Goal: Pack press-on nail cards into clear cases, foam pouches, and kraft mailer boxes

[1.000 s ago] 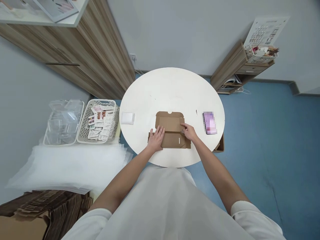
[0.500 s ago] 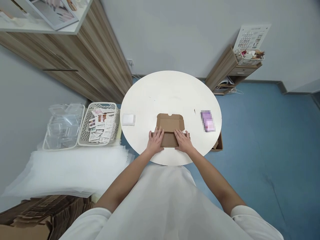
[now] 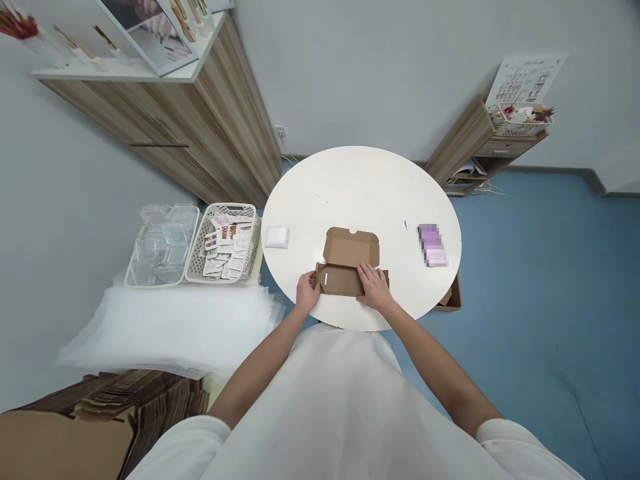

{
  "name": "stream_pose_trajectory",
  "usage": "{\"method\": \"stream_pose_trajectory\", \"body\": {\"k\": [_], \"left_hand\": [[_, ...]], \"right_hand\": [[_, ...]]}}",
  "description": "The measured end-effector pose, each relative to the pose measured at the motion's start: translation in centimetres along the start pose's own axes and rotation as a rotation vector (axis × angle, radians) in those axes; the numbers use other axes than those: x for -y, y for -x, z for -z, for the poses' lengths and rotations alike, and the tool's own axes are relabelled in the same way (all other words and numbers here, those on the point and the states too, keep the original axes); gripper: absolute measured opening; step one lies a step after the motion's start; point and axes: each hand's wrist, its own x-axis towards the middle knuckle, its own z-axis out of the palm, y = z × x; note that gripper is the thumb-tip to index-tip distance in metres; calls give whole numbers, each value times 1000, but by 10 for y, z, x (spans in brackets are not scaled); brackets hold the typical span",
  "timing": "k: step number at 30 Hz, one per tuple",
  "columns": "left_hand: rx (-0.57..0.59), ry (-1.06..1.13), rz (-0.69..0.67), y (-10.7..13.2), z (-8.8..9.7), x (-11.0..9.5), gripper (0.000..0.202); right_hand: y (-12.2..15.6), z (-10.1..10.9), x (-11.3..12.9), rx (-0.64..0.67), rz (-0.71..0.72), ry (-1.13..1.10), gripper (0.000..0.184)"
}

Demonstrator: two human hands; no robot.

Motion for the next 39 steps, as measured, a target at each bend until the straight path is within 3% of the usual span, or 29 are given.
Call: {"method": "stream_pose_trajectory", "body": {"k": [7, 9, 14, 24, 33, 35, 39], "left_hand": [[61, -65, -79, 12, -6, -22, 47], [59, -99, -89, 11, -7, -24, 40], [80, -152, -56, -2, -3, -20, 18], [157, -166, 44, -12, 3, -14, 27], [151, -271, -100, -11, -2, -10, 29], [192, -214, -196, -9, 3, -8, 37], [395, -257, -368, -10, 18, -9, 93]], "right_hand": [[-2, -1, 9, -4, 17, -13, 93], [-2, -1, 10, -9, 15, -19, 95], [2, 1, 12, -10, 40, -31, 100], [2, 1, 12, 12, 81, -1, 109], [5, 2, 18, 11, 47, 35, 108], [6, 3, 17, 10, 30, 35, 108], [7, 6, 15, 27, 30, 24, 108]]}}
